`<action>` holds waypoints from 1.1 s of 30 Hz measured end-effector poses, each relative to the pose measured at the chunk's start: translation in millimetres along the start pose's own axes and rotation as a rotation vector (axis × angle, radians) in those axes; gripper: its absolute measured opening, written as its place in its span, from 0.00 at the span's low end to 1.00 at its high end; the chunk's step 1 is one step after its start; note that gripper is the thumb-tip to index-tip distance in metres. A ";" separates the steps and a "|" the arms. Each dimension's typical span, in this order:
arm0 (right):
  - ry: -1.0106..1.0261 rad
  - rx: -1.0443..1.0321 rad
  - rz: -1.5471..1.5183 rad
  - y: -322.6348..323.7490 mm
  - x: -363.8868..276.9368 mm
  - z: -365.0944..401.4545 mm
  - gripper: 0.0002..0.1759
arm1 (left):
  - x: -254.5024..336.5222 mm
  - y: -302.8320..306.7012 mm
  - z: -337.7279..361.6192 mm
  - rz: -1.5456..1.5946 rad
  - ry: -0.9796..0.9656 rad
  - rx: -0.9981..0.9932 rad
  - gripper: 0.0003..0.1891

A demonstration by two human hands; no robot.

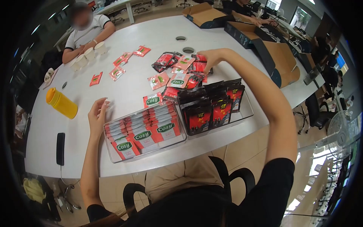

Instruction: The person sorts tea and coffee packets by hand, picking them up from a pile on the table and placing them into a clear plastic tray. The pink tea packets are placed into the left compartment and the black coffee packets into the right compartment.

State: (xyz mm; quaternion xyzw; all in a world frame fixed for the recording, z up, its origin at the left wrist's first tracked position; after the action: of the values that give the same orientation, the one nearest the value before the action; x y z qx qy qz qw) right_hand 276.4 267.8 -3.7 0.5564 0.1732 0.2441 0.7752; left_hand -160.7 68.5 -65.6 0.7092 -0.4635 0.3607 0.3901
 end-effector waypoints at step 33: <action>-0.131 0.043 0.270 6.9 1.5 12.5 0.13 | 16.3 -15.3 8.6 -0.121 -0.102 -0.071 0.07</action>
State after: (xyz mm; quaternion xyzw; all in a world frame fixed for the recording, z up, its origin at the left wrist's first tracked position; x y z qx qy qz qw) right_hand 283.1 260.8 6.8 0.6058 0.0510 0.3053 0.7329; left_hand -140.0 58.8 -58.4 0.7391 -0.4517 0.2834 0.4116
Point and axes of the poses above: each hand's wrist, its own z-axis away from the middle knuckle, its own y-axis out of the back of the hand, x = y × z, the point moved 2 cm from there along -z, towards the middle knuckle, and after that the axes turned 15 degrees about z, right-handed, at the moved point
